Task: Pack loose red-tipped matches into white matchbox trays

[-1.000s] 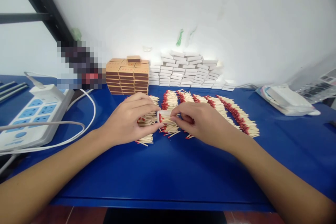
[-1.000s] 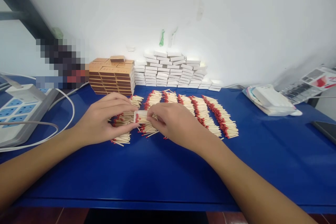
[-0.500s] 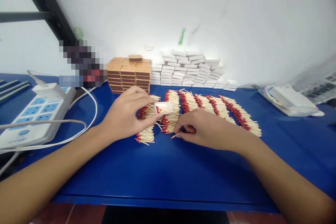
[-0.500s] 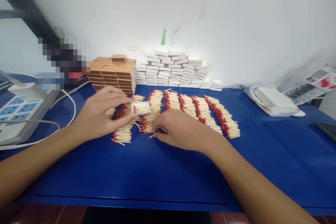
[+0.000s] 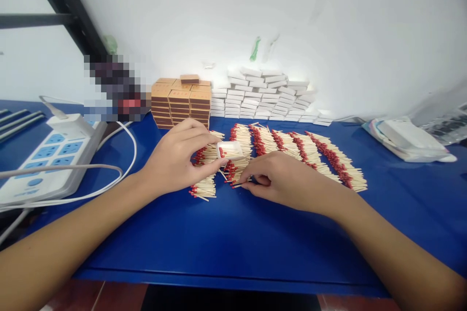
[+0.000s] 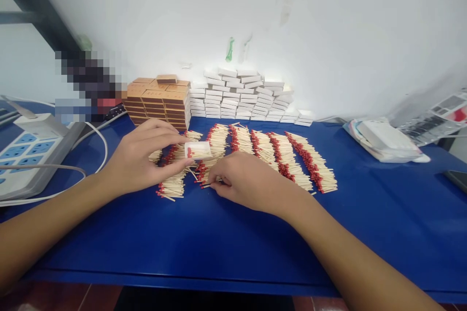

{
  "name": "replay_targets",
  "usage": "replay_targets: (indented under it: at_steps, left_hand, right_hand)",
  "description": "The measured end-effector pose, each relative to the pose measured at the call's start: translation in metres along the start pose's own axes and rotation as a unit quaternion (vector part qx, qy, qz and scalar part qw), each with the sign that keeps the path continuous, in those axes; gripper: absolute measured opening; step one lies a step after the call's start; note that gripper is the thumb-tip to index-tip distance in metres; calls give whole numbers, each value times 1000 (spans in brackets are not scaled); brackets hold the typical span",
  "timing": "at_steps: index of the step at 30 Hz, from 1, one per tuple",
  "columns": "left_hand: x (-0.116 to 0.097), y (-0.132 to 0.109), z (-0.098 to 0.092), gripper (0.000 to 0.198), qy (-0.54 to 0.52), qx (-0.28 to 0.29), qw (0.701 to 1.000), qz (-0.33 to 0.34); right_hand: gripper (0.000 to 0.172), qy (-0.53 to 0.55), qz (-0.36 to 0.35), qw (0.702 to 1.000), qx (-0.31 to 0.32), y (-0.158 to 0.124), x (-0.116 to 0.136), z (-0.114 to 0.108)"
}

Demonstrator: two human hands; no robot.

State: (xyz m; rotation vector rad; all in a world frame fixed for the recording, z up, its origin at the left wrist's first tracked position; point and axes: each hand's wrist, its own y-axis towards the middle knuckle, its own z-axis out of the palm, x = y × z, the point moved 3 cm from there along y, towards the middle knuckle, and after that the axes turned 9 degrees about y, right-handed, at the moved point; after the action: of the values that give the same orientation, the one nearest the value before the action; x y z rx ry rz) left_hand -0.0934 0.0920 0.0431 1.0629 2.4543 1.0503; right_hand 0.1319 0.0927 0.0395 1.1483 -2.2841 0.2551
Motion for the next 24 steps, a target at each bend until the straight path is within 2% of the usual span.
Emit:
replay_targets:
  at_steps: [8,17,24]
  left_hand:
    - [1,-1,0,30,-6,1,1000,3]
    - [1,-2,2,29,-2,22,1000,6]
    - [0,-1,3,27,3,29,1000,10]
  right_hand:
    - [21,-18,4,1000,14,0,-3,2]
    - [12,20,42,998,39,-2,-2,2]
    - [11,39,63,997,19,-5,-2,-12]
